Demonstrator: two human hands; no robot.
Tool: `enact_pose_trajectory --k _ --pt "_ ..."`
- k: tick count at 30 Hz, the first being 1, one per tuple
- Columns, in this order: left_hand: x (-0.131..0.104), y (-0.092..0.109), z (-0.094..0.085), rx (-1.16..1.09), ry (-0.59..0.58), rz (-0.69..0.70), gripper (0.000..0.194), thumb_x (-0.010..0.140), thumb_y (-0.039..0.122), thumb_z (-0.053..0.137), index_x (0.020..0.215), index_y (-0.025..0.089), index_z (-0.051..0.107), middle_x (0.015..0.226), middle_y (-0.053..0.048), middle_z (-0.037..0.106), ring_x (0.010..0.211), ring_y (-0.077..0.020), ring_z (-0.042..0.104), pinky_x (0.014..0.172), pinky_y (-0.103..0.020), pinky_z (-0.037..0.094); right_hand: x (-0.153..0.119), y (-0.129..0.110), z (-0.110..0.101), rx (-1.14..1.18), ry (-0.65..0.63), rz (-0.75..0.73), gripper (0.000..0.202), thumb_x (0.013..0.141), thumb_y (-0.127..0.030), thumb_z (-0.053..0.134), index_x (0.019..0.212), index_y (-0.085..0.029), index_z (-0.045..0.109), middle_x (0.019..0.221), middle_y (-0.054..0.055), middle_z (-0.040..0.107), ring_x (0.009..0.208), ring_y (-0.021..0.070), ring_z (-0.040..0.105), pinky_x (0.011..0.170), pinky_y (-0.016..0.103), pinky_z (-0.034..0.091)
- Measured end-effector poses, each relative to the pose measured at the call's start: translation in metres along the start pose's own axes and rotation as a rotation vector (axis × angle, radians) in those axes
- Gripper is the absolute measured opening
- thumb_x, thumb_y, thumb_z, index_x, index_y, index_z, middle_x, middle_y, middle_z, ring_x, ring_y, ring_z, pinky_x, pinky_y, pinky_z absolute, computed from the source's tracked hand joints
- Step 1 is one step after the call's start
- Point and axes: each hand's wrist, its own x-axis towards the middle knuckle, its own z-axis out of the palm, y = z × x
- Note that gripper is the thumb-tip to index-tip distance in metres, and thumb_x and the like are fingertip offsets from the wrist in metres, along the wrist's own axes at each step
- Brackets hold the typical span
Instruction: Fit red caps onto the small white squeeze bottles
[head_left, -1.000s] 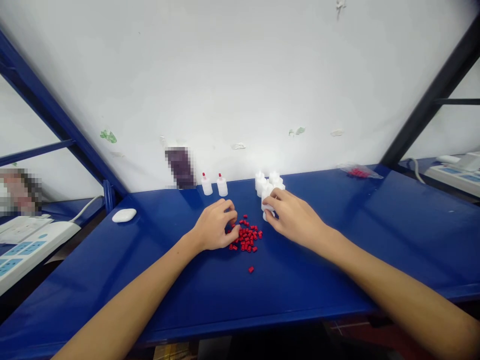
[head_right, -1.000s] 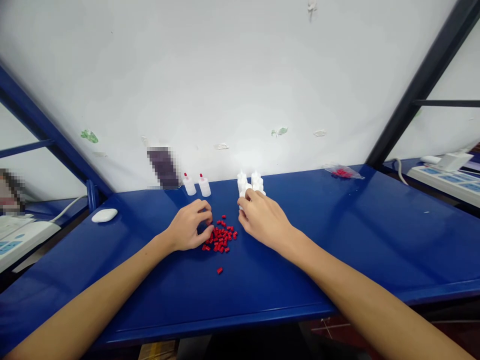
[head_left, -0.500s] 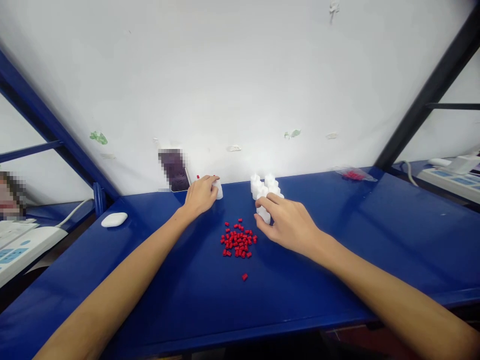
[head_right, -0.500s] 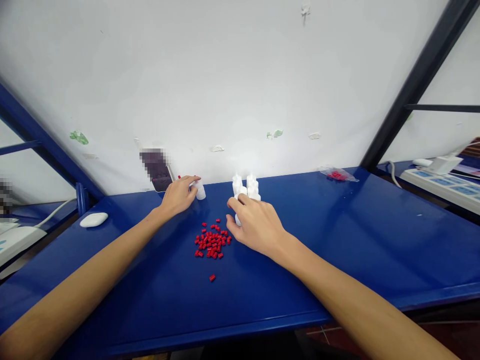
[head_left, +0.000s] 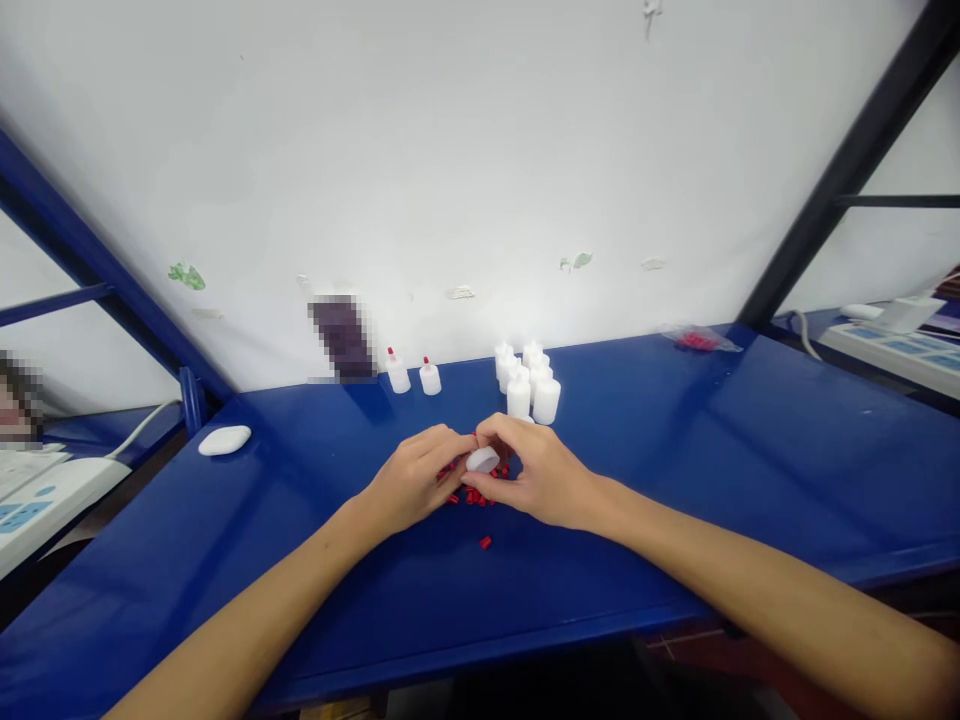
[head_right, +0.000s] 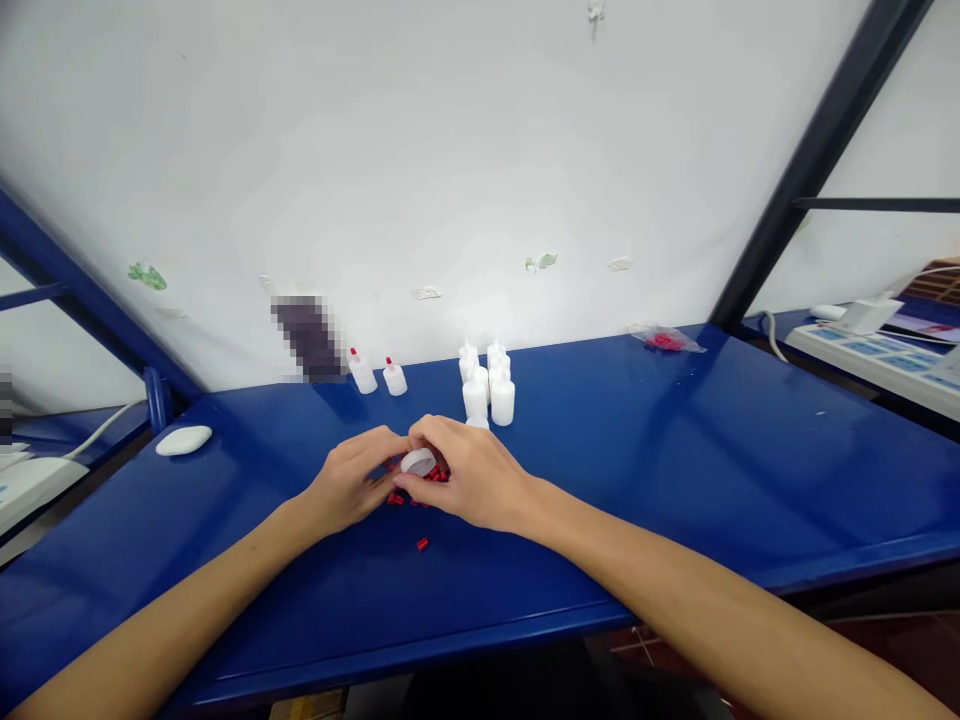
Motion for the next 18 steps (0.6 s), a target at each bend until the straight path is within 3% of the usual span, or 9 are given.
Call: enact_pose_trajectory --k 8,15,18 --pt "0.0020 0.0040 0.0097 0.193 -0.058 -0.024 0.017 0.095 0.022 0.033 0.089 0.018 0.049 0.074 -0.005 0.057 0.063 -0.0188 0.051 0.059 -0.031 0.044 0.0006 0.0002 0.0005 0.079 0.056 -0.068 0.014 0.086 -0.017 0.060 0.098 -0.021 0.054 0.085 -0.001 0.059 0.073 0.0125 0.053 0.066 0.025 0.043" --pt "-0.0014 -0.0014 0.0116 0.100 -0.157 -0.041 0.026 0.098 0.023 0.026 0.098 0.016 0.051 0.082 -0.006 0.062 0.071 -0.0201 0.055 0.065 -0.033 0.046 0.0006 -0.0047 -0.0046 0.092 -0.070 -0.082 0.010 0.095 -0.020 0.050 0.105 -0.020 0.055 0.086 0.001 0.058 0.075 0.0137 0.052 0.071 0.026 0.044" --pt "-0.0010 -0.0034 0.0121 0.123 -0.163 -0.024 0.031 0.100 0.029 0.024 0.090 0.017 0.051 0.080 -0.007 0.061 0.070 -0.0201 0.055 0.066 -0.033 0.045 0.0016 -0.0068 -0.0060 0.054 -0.138 -0.084 0.011 0.096 -0.022 0.050 0.105 -0.021 0.055 0.087 0.001 0.055 0.075 0.0138 0.051 0.071 0.026 0.043"
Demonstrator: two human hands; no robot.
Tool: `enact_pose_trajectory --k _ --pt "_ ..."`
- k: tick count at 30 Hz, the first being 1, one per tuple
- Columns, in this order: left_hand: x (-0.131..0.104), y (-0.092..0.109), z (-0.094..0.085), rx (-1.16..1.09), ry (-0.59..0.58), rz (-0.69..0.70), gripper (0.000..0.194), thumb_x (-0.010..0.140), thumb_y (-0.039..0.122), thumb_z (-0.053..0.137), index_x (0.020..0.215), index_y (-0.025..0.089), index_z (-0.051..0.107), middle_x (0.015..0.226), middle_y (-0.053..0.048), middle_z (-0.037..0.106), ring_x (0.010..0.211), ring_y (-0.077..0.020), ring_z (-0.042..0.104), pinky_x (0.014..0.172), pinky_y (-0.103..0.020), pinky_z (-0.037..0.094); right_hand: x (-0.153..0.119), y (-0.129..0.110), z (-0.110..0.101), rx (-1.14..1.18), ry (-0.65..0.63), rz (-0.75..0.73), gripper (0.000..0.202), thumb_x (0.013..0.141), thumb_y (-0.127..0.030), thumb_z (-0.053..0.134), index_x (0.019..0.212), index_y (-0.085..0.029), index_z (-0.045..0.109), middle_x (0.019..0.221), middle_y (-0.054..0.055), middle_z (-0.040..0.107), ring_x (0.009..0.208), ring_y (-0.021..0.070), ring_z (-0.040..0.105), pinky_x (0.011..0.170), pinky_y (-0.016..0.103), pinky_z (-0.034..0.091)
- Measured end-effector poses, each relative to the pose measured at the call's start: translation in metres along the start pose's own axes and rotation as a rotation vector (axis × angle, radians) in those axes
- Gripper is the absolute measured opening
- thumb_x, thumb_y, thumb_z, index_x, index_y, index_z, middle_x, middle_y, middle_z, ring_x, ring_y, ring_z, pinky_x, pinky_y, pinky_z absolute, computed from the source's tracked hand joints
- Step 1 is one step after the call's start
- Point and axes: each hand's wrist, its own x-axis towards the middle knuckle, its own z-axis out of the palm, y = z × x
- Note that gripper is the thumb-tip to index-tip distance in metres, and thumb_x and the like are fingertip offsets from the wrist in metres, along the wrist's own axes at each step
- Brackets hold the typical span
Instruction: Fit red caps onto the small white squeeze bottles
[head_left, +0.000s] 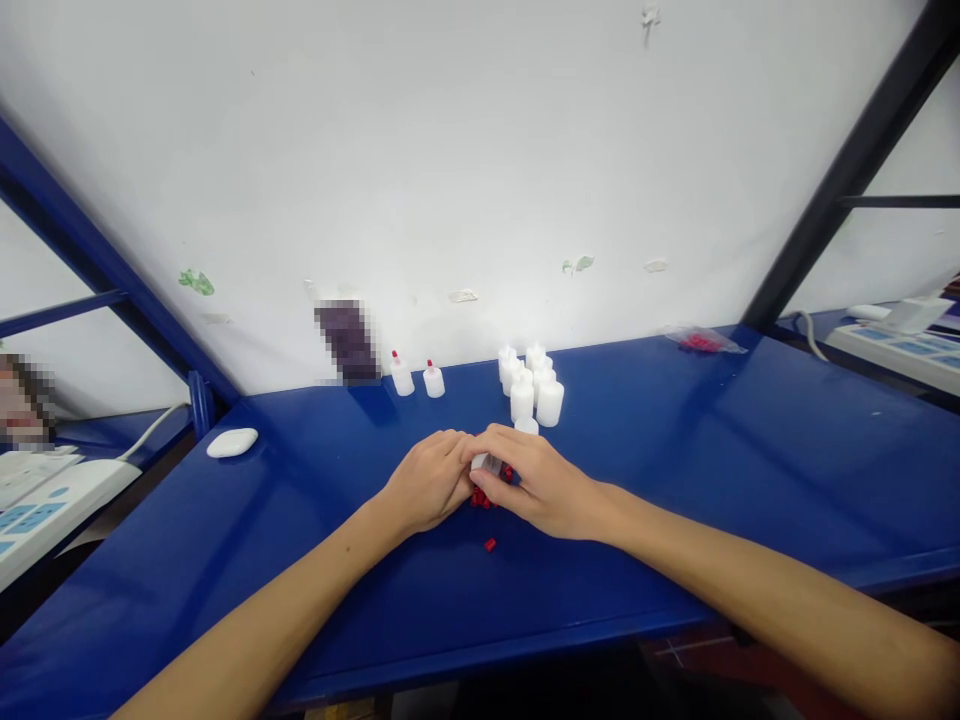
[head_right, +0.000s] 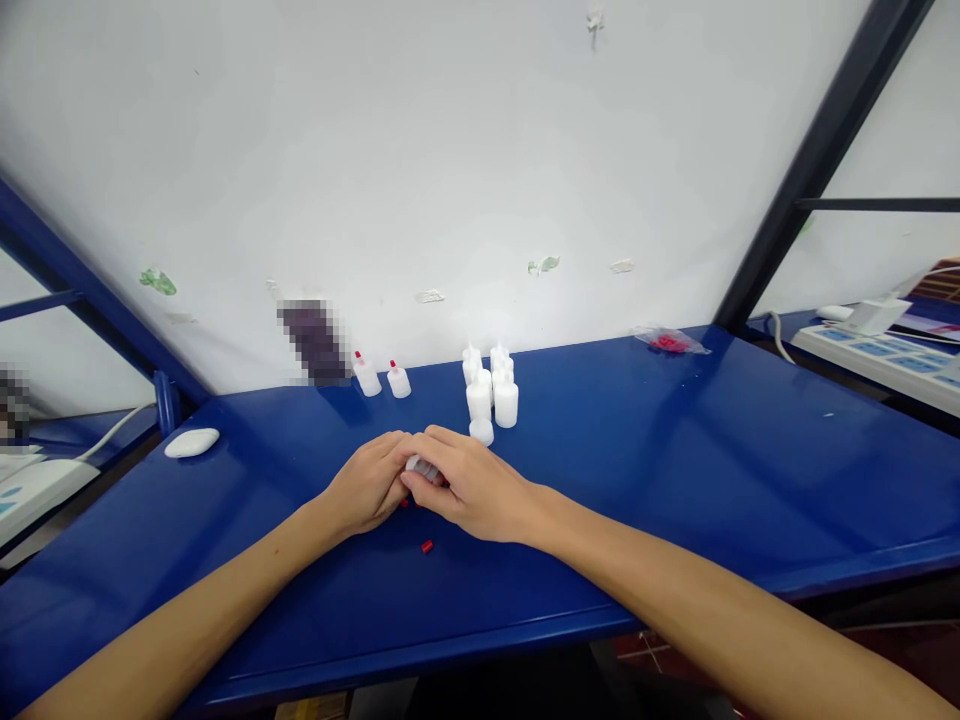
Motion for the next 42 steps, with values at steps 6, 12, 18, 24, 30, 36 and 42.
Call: enact_pose_trajectory --k 6,12,18,24,30,36,42 --pt "0.004 -0.002 0.000 0.154 -0.100 -0.187 0.023 0.095 0.029 0.034 0.076 0.021 0.044 0.071 -0.005 0.056 0.063 -0.0203 0.049 0.061 -0.033 0.039 0.000 0.005 0.009 -0.159 0.051 0.043 0.019 0.085 -0.027 0.067 0.082 -0.020 0.050 0.077 -0.002 0.053 0.064 0.0117 0.047 0.058 0.024 0.037" --pt "-0.010 -0.030 -0.012 0.008 -0.129 -0.449 0.021 0.092 0.017 0.030 0.077 0.021 0.044 0.070 -0.001 0.050 0.065 -0.0184 0.048 0.064 -0.032 0.039 0.002 0.004 -0.008 -0.510 0.254 -0.043 0.023 0.090 -0.026 0.055 0.068 -0.019 0.052 0.068 0.002 0.056 0.063 0.0151 0.048 0.063 0.029 0.039" --pt "-0.009 -0.029 -0.018 -0.070 -0.174 -0.332 0.025 0.096 0.029 0.042 0.079 0.019 0.057 0.085 -0.004 0.056 0.081 -0.0187 0.053 0.076 -0.033 0.043 0.003 0.012 -0.032 -0.774 0.174 0.151 0.023 0.090 -0.014 0.047 0.103 -0.013 0.066 0.098 0.012 0.065 0.091 0.0244 0.059 0.081 0.037 0.047" --pt "-0.007 -0.028 -0.012 -0.030 0.031 -0.442 0.024 0.096 0.029 0.042 0.105 0.019 0.061 0.105 -0.007 0.058 0.095 -0.0202 0.058 0.089 -0.036 0.047 -0.001 0.021 -0.031 -0.832 0.012 0.240 0.016 0.089 -0.012 0.049 0.094 -0.014 0.065 0.093 0.012 0.063 0.086 0.0241 0.060 0.069 0.034 0.047" --pt "0.008 -0.059 -0.009 0.175 -0.031 -0.612 0.048 0.093 0.028 0.045 0.141 0.025 0.043 0.146 -0.013 0.039 0.094 -0.0226 0.066 0.085 -0.042 0.054 -0.007 0.030 -0.028 -0.858 -0.017 0.220 0.015 0.086 -0.015 0.052 0.099 -0.018 0.059 0.095 0.011 0.060 0.077 0.0231 0.059 0.060 0.032 0.041" --pt "0.030 -0.086 -0.005 0.161 0.004 -0.586 0.035 0.094 0.017 0.042 0.122 0.016 0.062 0.128 -0.010 0.061 0.112 -0.0242 0.062 0.098 -0.039 0.049 0.000 0.014 -0.030 -0.810 0.178 0.113 0.007 0.089 -0.023 0.052 0.090 -0.018 0.058 0.088 0.009 0.060 0.077 0.0230 0.058 0.066 0.035 0.043" --pt "0.028 -0.049 -0.008 -0.095 0.355 -0.406 0.029 0.096 0.015 0.040 0.111 0.018 0.065 0.109 -0.007 0.068 0.094 -0.0164 0.065 0.085 -0.032 0.053 0.001 0.004 -0.021 -0.493 0.208 0.097 0.024 0.091 -0.020 0.050 0.115 -0.019 0.053 0.103 0.008 0.063 0.066 0.0151 0.060 0.058 0.029 0.047"
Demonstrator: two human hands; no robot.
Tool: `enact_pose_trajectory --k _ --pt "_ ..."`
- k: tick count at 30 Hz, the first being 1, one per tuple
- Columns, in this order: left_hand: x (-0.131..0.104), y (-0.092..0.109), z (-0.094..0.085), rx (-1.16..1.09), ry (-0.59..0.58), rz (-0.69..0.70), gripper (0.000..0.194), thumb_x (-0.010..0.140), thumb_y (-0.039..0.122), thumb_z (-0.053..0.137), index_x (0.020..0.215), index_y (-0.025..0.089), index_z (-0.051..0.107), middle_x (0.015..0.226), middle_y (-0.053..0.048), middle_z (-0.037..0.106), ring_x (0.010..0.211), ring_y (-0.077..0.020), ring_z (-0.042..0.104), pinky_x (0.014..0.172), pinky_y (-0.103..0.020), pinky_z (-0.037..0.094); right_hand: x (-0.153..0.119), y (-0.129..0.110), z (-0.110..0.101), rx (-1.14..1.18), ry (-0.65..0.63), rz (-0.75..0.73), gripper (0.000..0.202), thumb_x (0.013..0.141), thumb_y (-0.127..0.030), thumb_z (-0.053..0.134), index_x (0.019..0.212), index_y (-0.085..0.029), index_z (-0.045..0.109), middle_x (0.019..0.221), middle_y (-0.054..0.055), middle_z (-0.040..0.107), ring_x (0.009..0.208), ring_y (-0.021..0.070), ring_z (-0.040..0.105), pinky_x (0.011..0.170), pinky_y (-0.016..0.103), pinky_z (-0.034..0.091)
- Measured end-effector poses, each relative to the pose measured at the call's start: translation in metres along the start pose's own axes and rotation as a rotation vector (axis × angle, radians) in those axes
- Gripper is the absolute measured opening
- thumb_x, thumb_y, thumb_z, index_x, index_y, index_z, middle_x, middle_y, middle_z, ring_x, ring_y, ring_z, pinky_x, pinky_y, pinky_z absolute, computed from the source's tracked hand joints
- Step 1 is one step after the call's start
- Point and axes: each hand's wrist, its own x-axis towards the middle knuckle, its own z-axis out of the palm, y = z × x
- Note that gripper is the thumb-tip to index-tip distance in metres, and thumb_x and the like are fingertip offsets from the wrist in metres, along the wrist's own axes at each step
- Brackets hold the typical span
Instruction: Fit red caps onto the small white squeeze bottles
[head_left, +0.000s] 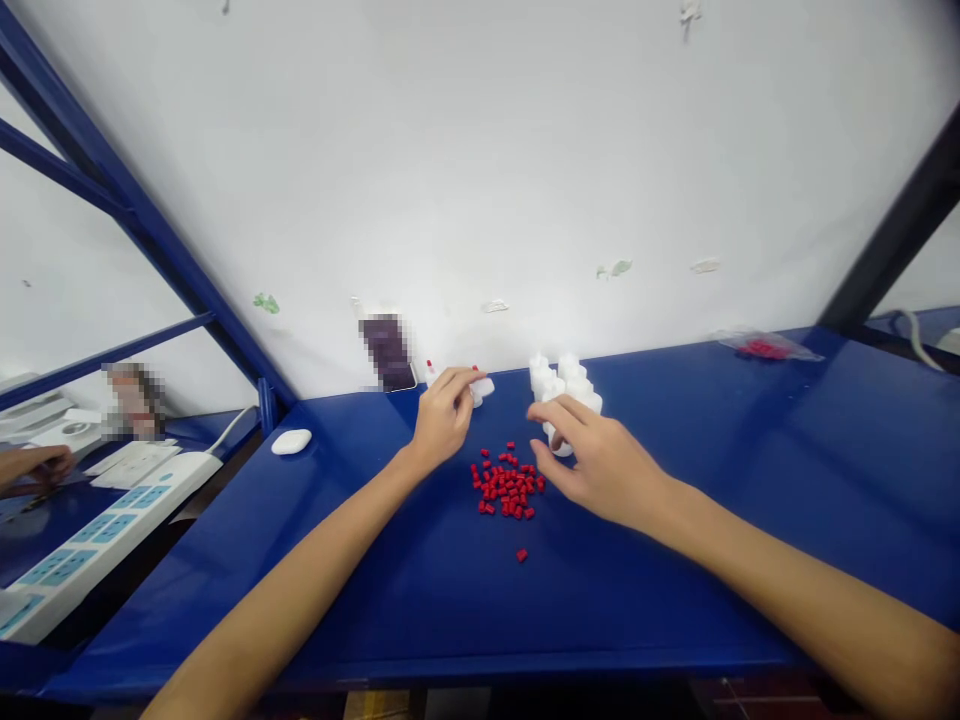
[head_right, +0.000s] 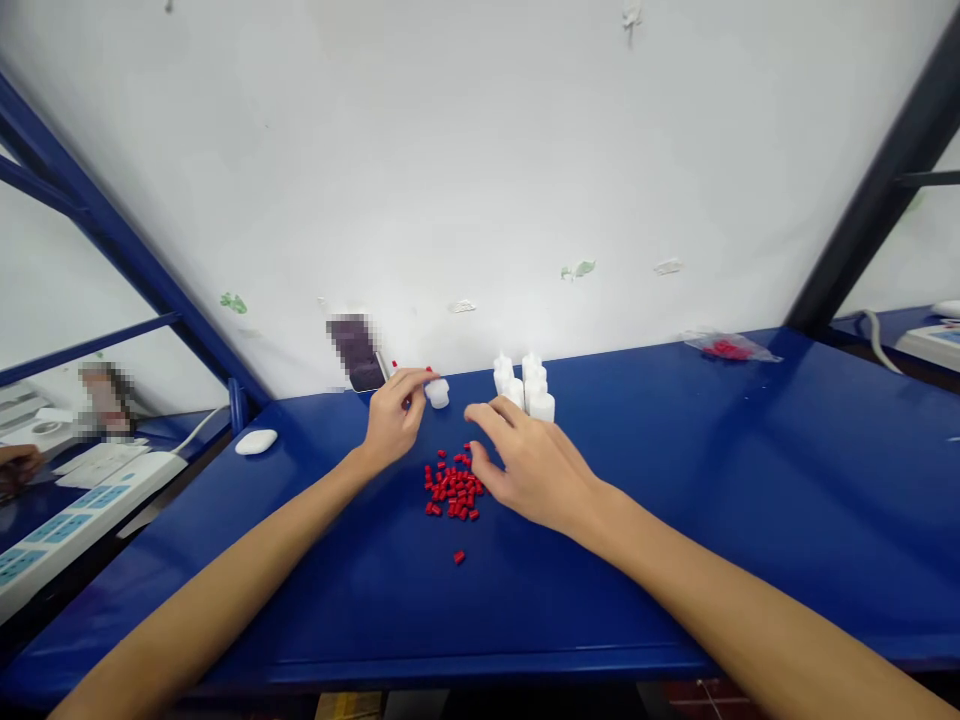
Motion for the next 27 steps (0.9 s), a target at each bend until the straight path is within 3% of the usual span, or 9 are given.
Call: enact_pose_trajectory --k 3,5,7,11,14,17,23,27 --pt "-0.028 0.030 -0.001 -0.278 -0.039 -0.113 0.021 0.097 0.025 0.047 0.105 0.019 0.066 0.101 -0.006 0.067 0.056 -0.0077 0.058 0.053 -0.022 0.050 -0.003 -0.002 0.009 0.112 -0.037 0.042 0.042 0.090 -0.025 0.055 0.129 -0.020 0.043 0.123 0.012 0.056 0.075 0.0165 0.064 0.059 0.029 0.051" --pt "-0.043 0.044 -0.001 -0.425 -0.087 -0.233 0.020 0.097 0.030 0.049 0.103 0.018 0.064 0.096 -0.005 0.067 0.044 -0.0041 0.050 0.039 -0.019 0.042 -0.005 -0.003 0.016 0.145 -0.073 -0.005 0.038 0.090 -0.027 0.056 0.126 -0.020 0.044 0.116 0.011 0.058 0.082 0.0190 0.064 0.063 0.030 0.052" --pt "-0.050 0.051 -0.001 -0.450 -0.113 -0.226 0.019 0.095 0.031 0.052 0.099 0.017 0.065 0.093 -0.005 0.067 0.046 -0.0045 0.050 0.039 -0.018 0.041 -0.007 -0.002 0.021 0.175 -0.084 -0.046 0.026 0.092 -0.026 0.053 0.117 -0.020 0.049 0.101 0.007 0.061 0.081 0.0190 0.062 0.064 0.030 0.050" --pt "-0.046 0.050 -0.004 -0.266 -0.166 -0.027 0.016 0.097 0.024 0.049 0.102 0.019 0.063 0.094 -0.004 0.064 0.059 -0.0075 0.051 0.054 -0.021 0.047 -0.007 -0.003 0.022 0.313 -0.100 0.020 0.011 0.090 -0.023 0.055 0.100 -0.020 0.050 0.085 0.001 0.058 0.069 0.0143 0.056 0.061 0.026 0.045" --pt "-0.042 0.045 -0.008 -0.045 -0.313 0.133 0.022 0.098 0.022 0.040 0.112 0.019 0.056 0.104 -0.007 0.059 0.076 -0.0129 0.058 0.068 -0.026 0.051 -0.006 -0.006 0.017 0.409 -0.130 0.036 0.009 0.090 -0.019 0.054 0.097 -0.021 0.050 0.082 -0.001 0.058 0.068 0.0136 0.053 0.062 0.026 0.043" --pt "-0.041 0.042 -0.010 0.132 -0.405 0.248 0.021 0.099 0.025 0.032 0.102 0.017 0.052 0.097 -0.007 0.057 0.076 -0.0156 0.057 0.064 -0.027 0.050 -0.006 -0.011 0.014 0.473 -0.143 -0.008 0.007 0.095 -0.021 0.048 0.100 -0.021 0.052 0.084 0.001 0.060 0.072 0.0147 0.053 0.066 0.027 0.043" --pt "-0.039 0.039 -0.007 0.246 -0.322 0.428 0.027 0.099 0.021 0.023 0.082 0.020 0.044 0.070 -0.001 0.050 0.057 -0.0157 0.046 0.051 -0.027 0.041 -0.007 -0.017 0.015 0.545 -0.114 0.017 0.007 0.096 -0.019 0.046 0.096 -0.021 0.053 0.080 -0.001 0.059 0.069 0.0133 0.052 0.064 0.026 0.042" --pt "-0.038 0.032 -0.007 0.238 -0.297 0.460 0.030 0.098 0.020 0.023 0.078 0.020 0.044 0.066 -0.001 0.049 0.057 -0.0150 0.047 0.052 -0.026 0.041 -0.006 -0.019 0.015 0.599 -0.150 0.009 0.016 0.099 -0.020 0.041 0.100 -0.021 0.057 0.090 0.002 0.064 0.078 0.0149 0.056 0.074 0.029 0.046"
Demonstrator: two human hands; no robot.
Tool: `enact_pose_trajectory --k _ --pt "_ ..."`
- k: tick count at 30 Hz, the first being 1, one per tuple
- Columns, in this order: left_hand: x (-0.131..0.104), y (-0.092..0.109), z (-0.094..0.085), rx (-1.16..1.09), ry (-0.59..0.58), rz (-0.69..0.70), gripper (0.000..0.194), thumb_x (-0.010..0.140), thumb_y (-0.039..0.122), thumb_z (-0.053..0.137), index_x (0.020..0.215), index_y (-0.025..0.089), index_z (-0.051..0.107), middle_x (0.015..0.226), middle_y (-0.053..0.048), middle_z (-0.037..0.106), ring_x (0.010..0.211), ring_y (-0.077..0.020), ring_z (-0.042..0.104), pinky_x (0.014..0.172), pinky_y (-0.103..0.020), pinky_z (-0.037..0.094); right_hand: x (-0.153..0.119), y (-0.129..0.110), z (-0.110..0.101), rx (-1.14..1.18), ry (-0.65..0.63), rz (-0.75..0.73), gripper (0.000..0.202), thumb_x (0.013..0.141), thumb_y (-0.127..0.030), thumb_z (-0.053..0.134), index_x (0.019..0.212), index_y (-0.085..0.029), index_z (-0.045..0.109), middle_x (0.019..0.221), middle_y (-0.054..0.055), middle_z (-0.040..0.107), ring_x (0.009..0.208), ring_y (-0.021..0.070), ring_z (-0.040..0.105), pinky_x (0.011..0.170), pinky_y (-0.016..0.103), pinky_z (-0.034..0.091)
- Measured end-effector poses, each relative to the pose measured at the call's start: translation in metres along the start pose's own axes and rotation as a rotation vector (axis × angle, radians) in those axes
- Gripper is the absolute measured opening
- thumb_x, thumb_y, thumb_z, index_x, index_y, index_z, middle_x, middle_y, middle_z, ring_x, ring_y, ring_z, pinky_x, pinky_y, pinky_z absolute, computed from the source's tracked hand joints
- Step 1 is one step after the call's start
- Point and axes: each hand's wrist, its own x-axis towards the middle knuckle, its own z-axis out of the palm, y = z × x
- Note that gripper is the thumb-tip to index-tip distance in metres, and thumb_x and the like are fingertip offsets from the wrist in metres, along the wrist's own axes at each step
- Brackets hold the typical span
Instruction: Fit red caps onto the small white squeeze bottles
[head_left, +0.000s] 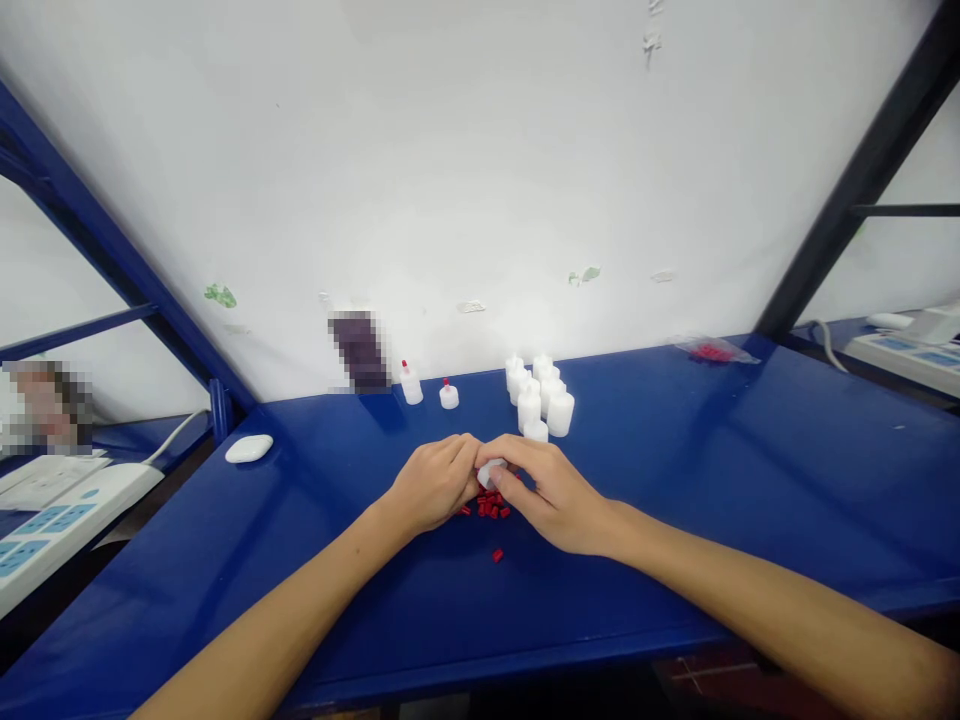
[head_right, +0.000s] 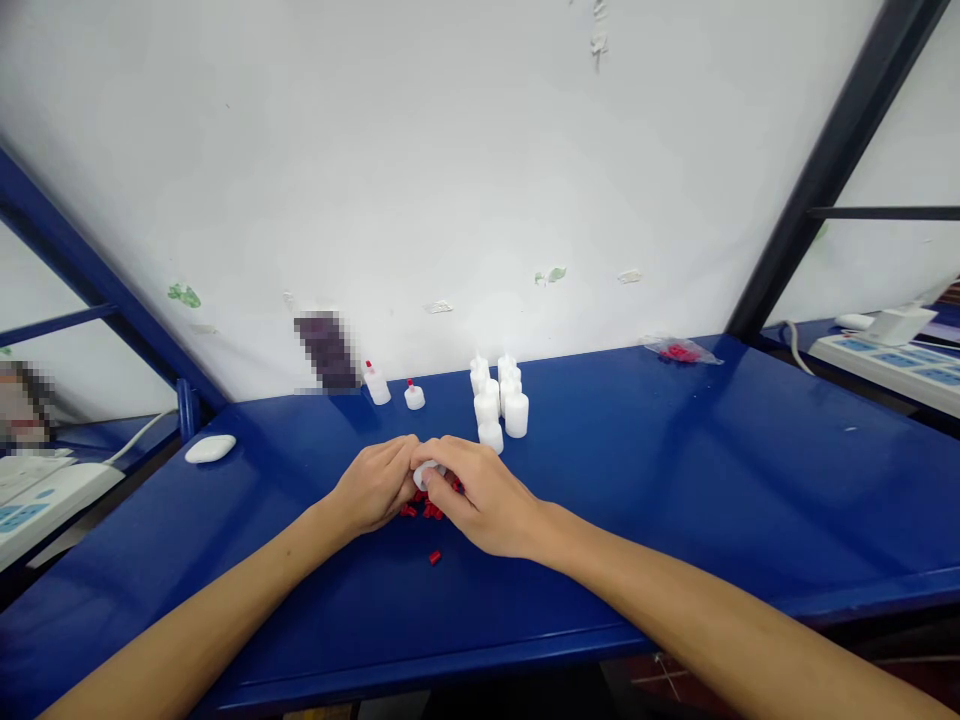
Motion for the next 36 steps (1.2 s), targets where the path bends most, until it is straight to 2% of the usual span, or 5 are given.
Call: enact_pose_trajectory --k 7,13,23,29,36 --pt "-0.001 0.002 0.010 0.006 -0.086 -0.035 0.027 0.098 0.033 0.029 0.081 0.020 0.046 0.067 -0.004 0.058 0.057 -0.0188 0.055 0.050 -0.029 0.042 0.003 0.002 0.004 -0.034 -0.042 0.117 0.027 0.082 -0.029 0.070 0.092 -0.023 0.046 0.082 -0.003 0.058 0.068 0.0132 0.052 0.060 0.024 0.041" --pt "0.002 0.006 -0.003 -0.005 -0.206 -0.430 0.016 0.091 0.017 0.031 0.082 0.021 0.043 0.067 -0.001 0.058 0.056 -0.0188 0.055 0.055 -0.029 0.041 0.002 0.009 -0.009 -0.478 0.051 0.037 0.021 0.093 -0.027 0.053 0.074 -0.021 0.045 0.064 -0.004 0.048 0.055 0.0117 0.041 0.053 0.025 0.027" --pt "-0.004 0.004 0.000 -0.035 -0.328 -0.310 0.021 0.094 0.022 0.039 0.105 0.020 0.058 0.067 0.001 0.065 0.056 -0.0168 0.059 0.055 -0.027 0.035 0.008 0.019 -0.052 -0.650 0.142 0.112 0.012 0.092 -0.017 0.048 0.088 -0.017 0.060 0.082 0.004 0.060 0.064 0.0134 0.054 0.062 0.027 0.038" --pt "-0.005 0.002 0.001 -0.146 -0.211 -0.408 0.024 0.096 0.028 0.041 0.112 0.021 0.057 0.070 0.001 0.062 0.065 -0.0174 0.060 0.063 -0.029 0.042 0.007 0.008 -0.051 -0.683 -0.085 0.110 0.014 0.094 -0.022 0.048 0.090 -0.018 0.061 0.080 0.003 0.062 0.065 0.0135 0.056 0.060 0.026 0.035" --pt "-0.009 -0.023 0.013 -0.157 0.026 -0.602 0.034 0.096 0.028 0.040 0.126 0.021 0.054 0.118 -0.010 0.051 0.108 -0.0237 0.054 0.098 -0.042 0.045 0.003 0.010 -0.033 -0.695 -0.360 0.143 0.017 0.095 -0.024 0.049 0.098 -0.017 0.064 0.086 0.005 0.058 0.059 0.0119 0.052 0.053 0.025 0.030"
